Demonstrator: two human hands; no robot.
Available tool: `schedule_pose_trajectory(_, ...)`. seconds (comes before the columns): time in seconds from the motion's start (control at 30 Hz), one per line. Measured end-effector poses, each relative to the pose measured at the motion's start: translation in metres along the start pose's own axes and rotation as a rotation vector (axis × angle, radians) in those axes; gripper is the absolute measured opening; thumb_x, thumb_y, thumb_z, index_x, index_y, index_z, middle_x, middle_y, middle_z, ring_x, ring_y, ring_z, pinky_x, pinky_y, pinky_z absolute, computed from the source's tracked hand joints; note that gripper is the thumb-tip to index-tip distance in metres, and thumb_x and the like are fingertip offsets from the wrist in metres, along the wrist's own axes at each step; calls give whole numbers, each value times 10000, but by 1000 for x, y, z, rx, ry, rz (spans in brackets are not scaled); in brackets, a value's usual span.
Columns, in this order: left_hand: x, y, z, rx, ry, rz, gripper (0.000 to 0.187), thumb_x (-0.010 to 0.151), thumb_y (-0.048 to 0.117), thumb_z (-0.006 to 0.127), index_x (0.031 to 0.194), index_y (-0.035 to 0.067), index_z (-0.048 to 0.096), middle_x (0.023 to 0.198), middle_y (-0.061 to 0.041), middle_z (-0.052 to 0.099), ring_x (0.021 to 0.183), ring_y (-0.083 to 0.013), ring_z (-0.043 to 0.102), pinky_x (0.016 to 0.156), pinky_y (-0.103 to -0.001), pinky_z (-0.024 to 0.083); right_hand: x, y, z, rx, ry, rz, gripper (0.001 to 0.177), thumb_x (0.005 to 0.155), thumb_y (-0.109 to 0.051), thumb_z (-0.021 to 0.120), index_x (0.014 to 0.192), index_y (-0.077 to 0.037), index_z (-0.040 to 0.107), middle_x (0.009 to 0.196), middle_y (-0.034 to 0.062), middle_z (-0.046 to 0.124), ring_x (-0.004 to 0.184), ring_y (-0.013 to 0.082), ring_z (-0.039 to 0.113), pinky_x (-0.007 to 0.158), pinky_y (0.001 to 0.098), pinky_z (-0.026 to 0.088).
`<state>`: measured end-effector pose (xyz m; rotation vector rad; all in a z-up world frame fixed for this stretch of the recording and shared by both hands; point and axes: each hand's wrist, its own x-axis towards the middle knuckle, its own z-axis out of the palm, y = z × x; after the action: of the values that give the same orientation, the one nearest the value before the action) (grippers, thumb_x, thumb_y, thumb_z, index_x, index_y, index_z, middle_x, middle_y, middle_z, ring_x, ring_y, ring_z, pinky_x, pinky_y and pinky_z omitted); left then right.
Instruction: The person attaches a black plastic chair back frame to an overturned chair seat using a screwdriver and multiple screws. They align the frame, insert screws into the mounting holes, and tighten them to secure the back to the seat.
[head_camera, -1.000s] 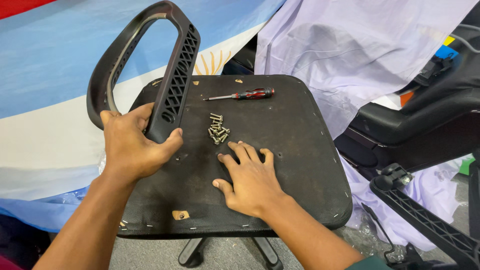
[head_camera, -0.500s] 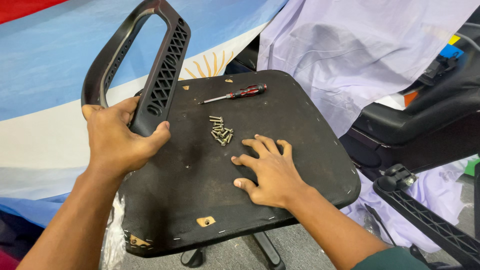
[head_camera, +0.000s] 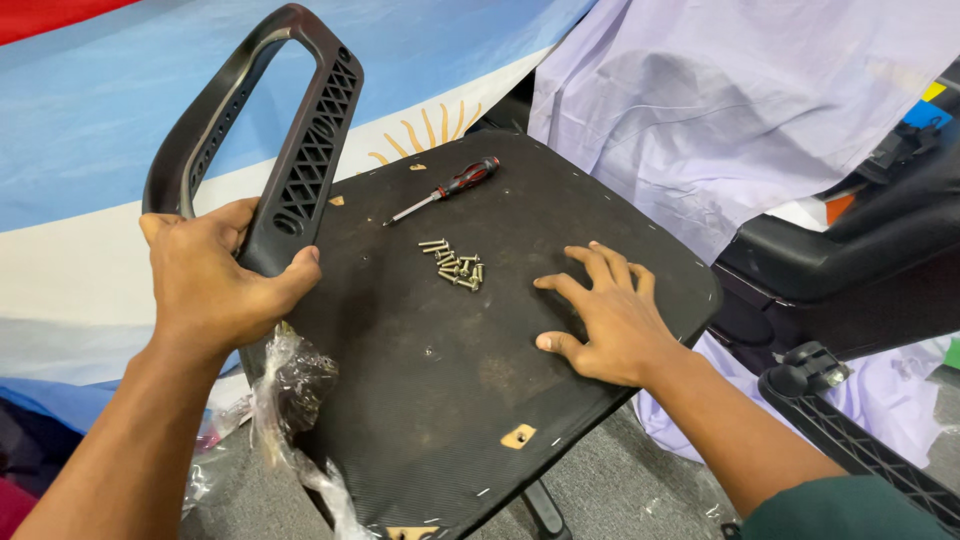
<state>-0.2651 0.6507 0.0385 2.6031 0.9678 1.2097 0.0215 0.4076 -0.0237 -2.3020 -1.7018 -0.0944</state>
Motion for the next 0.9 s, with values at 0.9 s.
schedule_pose_trajectory(0.9,-25,-21,-6,67,-19,-117,504,694,413,836,1067,76,809,587,-39,655,982,-296,467,953,-407,401,49,8,-5,-125,53,374,497,863,-480,688,1261,-184,709,1452,74,544,1402,335,427,1132,552,309)
